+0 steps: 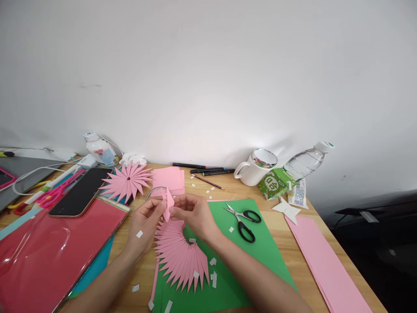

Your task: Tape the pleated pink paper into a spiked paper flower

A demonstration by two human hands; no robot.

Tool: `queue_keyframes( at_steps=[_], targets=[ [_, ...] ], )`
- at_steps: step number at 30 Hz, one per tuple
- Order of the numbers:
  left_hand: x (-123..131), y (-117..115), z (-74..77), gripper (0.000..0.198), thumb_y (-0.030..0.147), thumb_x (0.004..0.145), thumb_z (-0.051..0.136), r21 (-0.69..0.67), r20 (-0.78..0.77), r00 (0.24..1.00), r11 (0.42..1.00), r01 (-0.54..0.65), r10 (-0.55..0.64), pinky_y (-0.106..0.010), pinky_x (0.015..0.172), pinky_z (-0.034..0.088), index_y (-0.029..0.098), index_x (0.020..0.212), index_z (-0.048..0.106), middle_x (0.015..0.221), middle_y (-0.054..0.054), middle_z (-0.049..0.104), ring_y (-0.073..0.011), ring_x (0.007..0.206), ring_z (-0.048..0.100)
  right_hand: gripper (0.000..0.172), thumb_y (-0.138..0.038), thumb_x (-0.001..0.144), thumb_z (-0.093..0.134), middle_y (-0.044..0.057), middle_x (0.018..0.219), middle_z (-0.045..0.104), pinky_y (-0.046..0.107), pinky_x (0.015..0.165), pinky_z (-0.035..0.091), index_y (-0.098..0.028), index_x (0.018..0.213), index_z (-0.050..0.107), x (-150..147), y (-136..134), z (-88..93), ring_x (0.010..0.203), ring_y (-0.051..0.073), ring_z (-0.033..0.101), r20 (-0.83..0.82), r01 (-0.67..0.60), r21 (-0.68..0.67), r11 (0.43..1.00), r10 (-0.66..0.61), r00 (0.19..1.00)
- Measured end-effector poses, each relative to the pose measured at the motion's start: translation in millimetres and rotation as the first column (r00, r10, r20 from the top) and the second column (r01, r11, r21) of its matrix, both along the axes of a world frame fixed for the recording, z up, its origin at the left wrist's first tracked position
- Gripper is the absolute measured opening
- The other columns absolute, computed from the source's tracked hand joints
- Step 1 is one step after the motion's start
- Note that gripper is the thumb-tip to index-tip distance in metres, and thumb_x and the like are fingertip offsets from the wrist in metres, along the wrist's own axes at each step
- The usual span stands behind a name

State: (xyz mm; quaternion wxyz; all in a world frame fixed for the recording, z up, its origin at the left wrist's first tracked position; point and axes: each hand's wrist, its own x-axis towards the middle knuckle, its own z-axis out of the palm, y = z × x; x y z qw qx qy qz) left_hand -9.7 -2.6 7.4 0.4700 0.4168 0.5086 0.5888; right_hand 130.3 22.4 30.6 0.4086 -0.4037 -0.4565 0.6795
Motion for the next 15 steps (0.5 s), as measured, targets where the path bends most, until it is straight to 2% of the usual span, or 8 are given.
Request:
queue_keyframes(
  at_steps=[5,15],
  targets=[
    [-0.2,0.5,2.7,0.024,0.037,0.073,0.069,0.008,0.030,0.999,0.999,0.032,-0.032,-0.021,0.056,0.041,0.016,0.063,0.064,0.061,0.002,0.056,-0.0111,0.058,0.051,0.035,-0.043,0.059,0.080,0.000,0.067,0.063,0.029,0.066,0.054,-0.015,0.074,0.066,-0.2,0.3,0.0,0.063,0.012,0.059,0.075,0.010,0.079,0.997,-0.016,0.997],
    [1.7,1.1,3.1,0.021,0.034,0.073,0.069,0.016,0.038,0.998,0.999,0.046,-0.047,-0.021,0.053,0.042,0.015,0.066,0.064,0.071,0.000,0.061,-0.0094,0.055,0.051,0.033,-0.045,0.063,0.076,0.000,0.065,0.061,0.030,0.066,0.052,-0.016,0.074,0.064,-0.3,-0.4,-2.0,0.061,0.012,0.057,0.107,0.003,0.116,0.993,-0.016,0.994]
  ],
)
